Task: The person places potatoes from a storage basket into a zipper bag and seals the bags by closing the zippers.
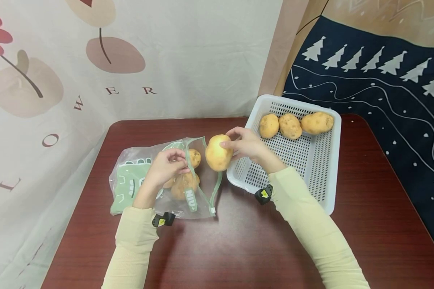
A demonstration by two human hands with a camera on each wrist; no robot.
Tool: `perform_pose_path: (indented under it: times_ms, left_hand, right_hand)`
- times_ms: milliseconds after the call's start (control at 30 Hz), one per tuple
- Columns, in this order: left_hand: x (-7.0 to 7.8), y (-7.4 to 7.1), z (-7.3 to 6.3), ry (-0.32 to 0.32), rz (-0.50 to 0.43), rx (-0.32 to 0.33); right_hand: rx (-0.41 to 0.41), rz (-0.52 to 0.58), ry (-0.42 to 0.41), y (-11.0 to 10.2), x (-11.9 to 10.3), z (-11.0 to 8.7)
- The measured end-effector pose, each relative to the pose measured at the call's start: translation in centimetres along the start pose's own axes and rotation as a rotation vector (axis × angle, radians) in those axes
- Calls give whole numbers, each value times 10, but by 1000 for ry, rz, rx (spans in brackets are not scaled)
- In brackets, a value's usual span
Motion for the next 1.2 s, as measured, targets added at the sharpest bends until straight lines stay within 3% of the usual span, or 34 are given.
perform_pose_path:
  times_ms: [1200]
  left_hand:
    - [2,-2,-3,13,15,-16]
  right_hand:
    - [-23,-227,-7,57,23,18]
Point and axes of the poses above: each hand's wrist, its own z-axis towards the middle knuckle, its own y-axis out of the palm, x = y × z, the point moved 3 cm from there along z, towards the middle knuckle, and after that the axes turned 1 degree about -x, right-handed, at the moved point
